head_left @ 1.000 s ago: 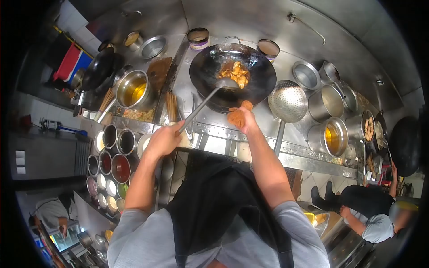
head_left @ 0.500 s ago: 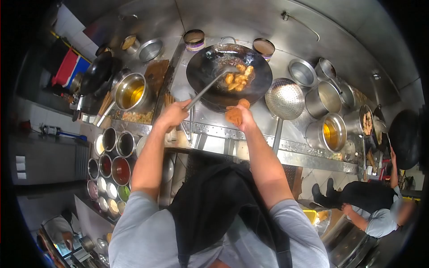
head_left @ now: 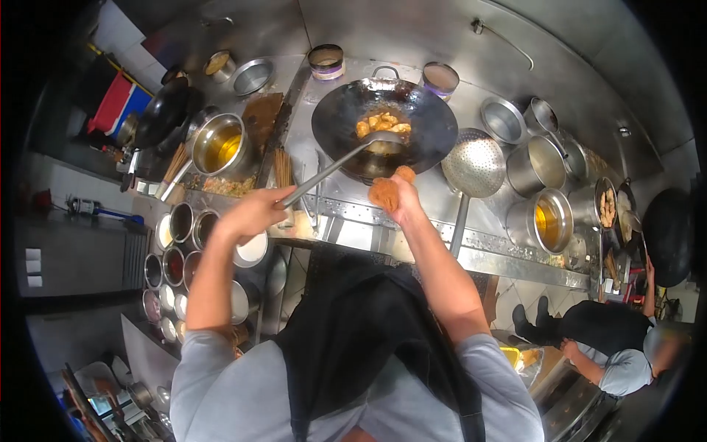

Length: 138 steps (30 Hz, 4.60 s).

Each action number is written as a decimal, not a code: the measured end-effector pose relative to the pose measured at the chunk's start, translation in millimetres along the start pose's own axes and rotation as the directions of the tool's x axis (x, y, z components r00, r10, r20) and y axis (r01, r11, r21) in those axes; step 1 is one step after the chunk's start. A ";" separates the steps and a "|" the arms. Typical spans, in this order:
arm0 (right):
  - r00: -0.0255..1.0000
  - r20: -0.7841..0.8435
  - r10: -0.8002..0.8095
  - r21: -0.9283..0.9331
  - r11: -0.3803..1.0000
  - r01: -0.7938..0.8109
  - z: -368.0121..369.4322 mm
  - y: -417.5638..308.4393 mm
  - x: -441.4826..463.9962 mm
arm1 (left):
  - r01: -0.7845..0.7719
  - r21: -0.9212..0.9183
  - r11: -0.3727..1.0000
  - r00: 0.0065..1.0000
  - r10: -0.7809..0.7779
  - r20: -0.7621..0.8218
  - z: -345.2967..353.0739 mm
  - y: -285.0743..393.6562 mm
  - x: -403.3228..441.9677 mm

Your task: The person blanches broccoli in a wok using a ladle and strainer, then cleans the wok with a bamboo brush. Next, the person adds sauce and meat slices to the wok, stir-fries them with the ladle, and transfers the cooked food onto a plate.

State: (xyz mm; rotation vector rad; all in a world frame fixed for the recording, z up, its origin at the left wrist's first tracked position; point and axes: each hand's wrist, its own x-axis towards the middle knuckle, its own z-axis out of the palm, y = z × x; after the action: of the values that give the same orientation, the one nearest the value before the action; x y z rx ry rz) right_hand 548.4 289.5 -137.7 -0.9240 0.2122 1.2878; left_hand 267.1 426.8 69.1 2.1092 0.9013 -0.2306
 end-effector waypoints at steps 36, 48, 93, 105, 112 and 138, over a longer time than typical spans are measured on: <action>1.000 0.004 -0.021 -0.013 1.000 0.021 -11.8 -7.8 22.2 | 0.071 0.196 0.978 0.978 -0.030 -0.207 50.9 20.9 -30.1; 0.997 -0.079 0.004 0.024 1.000 -0.002 16.4 3.6 -44.5 | 0.066 0.192 0.979 0.997 -0.057 -0.050 6.8 30.5 -35.1; 0.999 -0.003 -0.043 -0.251 0.967 0.040 -23.4 37.0 -38.6 | -0.029 0.307 0.951 0.959 0.113 -0.260 73.6 0.9 9.2; 1.000 -0.014 0.004 -0.031 1.000 -0.005 0.4 -6.6 -25.9 | -0.039 0.304 0.952 0.986 0.086 -0.142 31.2 30.0 -41.5; 0.982 0.108 -0.152 -0.381 0.906 0.182 -155.3 127.2 -9.4 | -0.018 0.270 0.963 0.938 0.110 -0.328 66.7 20.8 -16.5; 0.997 -0.074 0.003 -0.064 0.998 -0.008 0.1 -20.1 6.1 | 0.097 -0.136 0.986 0.972 -0.123 -0.199 7.0 29.3 -26.1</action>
State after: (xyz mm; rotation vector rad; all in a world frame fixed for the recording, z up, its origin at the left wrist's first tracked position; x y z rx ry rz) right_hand 568.0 294.1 -132.0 -1.0274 0.2317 1.2726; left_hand 268.7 395.7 94.1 1.9934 1.1275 -0.0094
